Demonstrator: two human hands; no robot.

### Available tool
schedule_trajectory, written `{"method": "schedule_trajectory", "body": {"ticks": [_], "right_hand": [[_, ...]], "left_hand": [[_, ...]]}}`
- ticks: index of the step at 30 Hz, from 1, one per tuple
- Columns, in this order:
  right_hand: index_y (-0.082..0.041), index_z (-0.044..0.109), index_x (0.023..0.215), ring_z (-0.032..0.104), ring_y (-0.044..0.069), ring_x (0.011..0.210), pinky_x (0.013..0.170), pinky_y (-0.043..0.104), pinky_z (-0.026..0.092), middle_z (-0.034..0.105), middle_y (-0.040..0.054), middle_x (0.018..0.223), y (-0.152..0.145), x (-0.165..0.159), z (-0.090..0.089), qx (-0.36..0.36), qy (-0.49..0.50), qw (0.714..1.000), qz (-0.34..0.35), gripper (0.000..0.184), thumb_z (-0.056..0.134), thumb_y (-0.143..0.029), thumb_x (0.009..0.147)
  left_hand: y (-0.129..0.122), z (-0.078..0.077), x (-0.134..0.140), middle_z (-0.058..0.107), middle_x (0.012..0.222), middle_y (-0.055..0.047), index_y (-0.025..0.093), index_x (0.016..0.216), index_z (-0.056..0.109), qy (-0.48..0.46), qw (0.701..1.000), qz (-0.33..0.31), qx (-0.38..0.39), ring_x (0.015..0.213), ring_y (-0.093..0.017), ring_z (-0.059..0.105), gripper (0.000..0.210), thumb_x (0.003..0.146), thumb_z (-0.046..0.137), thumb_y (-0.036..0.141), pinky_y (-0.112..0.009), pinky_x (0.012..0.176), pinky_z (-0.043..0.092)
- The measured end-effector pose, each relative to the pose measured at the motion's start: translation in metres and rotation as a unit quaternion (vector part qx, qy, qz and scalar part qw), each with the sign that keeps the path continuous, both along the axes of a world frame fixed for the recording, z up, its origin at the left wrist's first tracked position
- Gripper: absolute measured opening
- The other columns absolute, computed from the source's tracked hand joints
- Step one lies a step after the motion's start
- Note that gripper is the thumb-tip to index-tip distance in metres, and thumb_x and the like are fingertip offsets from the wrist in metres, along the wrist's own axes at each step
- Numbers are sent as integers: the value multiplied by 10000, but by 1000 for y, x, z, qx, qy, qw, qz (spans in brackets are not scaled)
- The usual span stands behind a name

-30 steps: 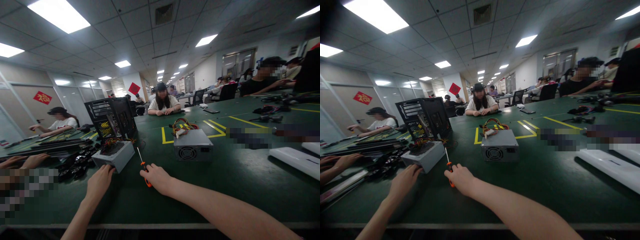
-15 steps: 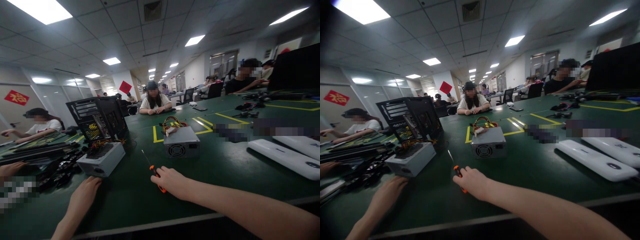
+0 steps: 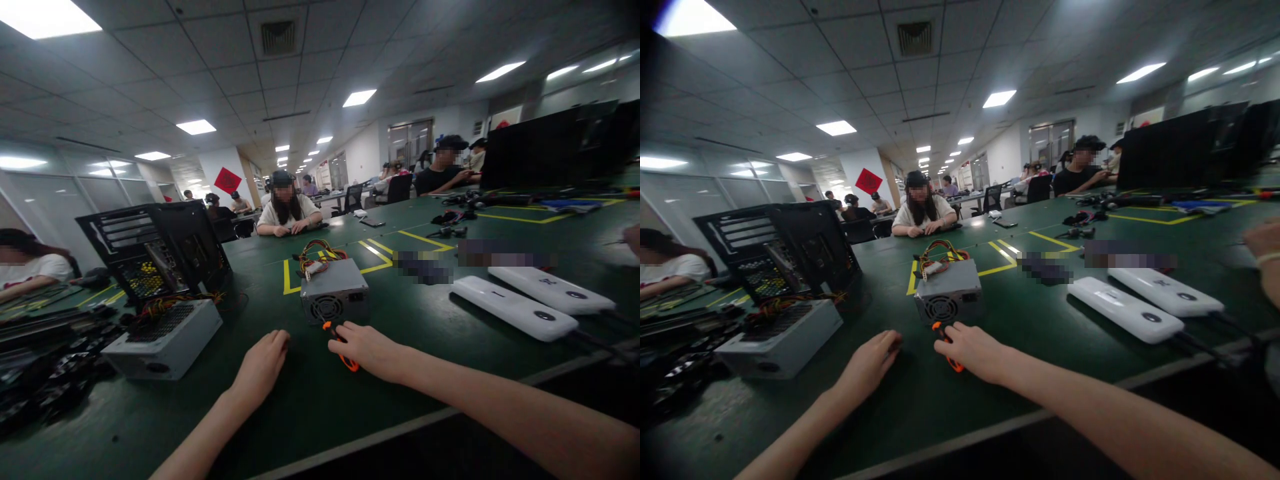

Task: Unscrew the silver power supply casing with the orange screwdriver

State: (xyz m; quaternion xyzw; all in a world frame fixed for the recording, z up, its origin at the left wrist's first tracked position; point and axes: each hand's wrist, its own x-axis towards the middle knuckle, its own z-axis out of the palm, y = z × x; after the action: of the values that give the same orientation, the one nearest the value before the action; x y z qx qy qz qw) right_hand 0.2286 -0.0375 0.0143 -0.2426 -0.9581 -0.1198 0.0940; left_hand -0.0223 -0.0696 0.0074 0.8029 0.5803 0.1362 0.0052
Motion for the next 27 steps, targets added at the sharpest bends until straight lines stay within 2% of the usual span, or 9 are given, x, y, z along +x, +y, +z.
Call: {"method": "schedule_trajectory", "body": {"ticks": [3, 6, 9, 13, 15, 18, 20, 22, 27], "right_hand": [[-203, 483, 1038, 508, 189, 836, 567, 242, 436, 519, 82, 965, 13, 11, -2, 3, 4, 1000, -12, 264, 449, -74, 811], [-198, 496, 1028, 521, 181, 819, 570, 243, 436, 532, 84, 937, 22, 19, -2, 6, 10, 1000, -10, 246, 426, -81, 823], [-202, 516, 1001, 532, 173, 837, 671, 281, 448, 549, 77, 923, 24, 28, 0, 10, 24, 1000, 10, 210, 419, -112, 837], [-199, 520, 977, 496, 210, 1008, 845, 373, 402, 543, 107, 1032, 19, 40, 0, 36, 99, 994, 5, 205, 379, -129, 845], [-202, 498, 958, 467, 233, 1069, 883, 414, 379, 507, 123, 1137, 19, 42, -1, 62, 221, 973, -40, 180, 396, -134, 826], [-208, 430, 966, 448, 251, 1115, 909, 437, 367, 441, 131, 1236, 23, 35, -1, 37, 421, 897, -127, 160, 459, -240, 812], [-206, 386, 996, 488, 247, 1079, 879, 420, 398, 470, 131, 1192, 29, 27, 1, -36, 508, 843, -172, 243, 473, -330, 806], [-206, 368, 999, 562, 226, 952, 808, 389, 441, 534, 105, 1076, 37, 20, 3, -94, 548, 806, -202, 265, 452, -368, 807], [-225, 396, 898, 596, 196, 822, 766, 364, 449, 575, 38, 925, 55, 15, 5, -111, 550, 800, -214, 161, 467, -299, 773]], "left_hand": [[22, 3, 52, 591, 943, -65, 196, 927, 476, -19, 999, -36, -3, 844, -174, 563, 160, 788, 409, 154, -262, 703, 420], [38, 0, 86, 608, 931, -86, 187, 953, 450, -24, 999, -22, 10, 844, -194, 579, 193, 775, 416, 121, -268, 675, 409], [45, -5, 97, 615, 895, -83, 187, 959, 440, -45, 999, -9, 13, 815, -200, 589, 175, 790, 424, 144, -274, 654, 410], [41, -4, 85, 585, 899, -48, 207, 906, 459, -138, 988, -35, 59, 806, -164, 571, 102, 825, 403, 187, -281, 705, 436], [38, 0, 75, 542, 937, -60, 201, 886, 469, -183, 974, -13, 135, 870, -173, 545, 87, 827, 407, 214, -312, 770, 443], [39, 4, 61, 472, 1043, -101, 180, 1004, 458, -243, 945, 53, 211, 1009, -213, 494, 203, 814, 429, 245, -389, 859, 431], [43, 3, 55, 420, 1167, -133, 162, 1155, 387, -288, 935, 63, 198, 1110, -229, 452, 356, 808, 432, 227, -420, 920, 401], [48, 1, 52, 382, 1267, -142, 163, 1255, 303, -329, 932, 52, 147, 1162, -224, 434, 458, 813, 416, 196, -425, 964, 372], [46, 2, 54, 506, 1227, -110, 176, 1261, 351, -374, 926, 21, 50, 1129, -195, 496, 435, 829, 393, 180, -402, 992, 365]]}}
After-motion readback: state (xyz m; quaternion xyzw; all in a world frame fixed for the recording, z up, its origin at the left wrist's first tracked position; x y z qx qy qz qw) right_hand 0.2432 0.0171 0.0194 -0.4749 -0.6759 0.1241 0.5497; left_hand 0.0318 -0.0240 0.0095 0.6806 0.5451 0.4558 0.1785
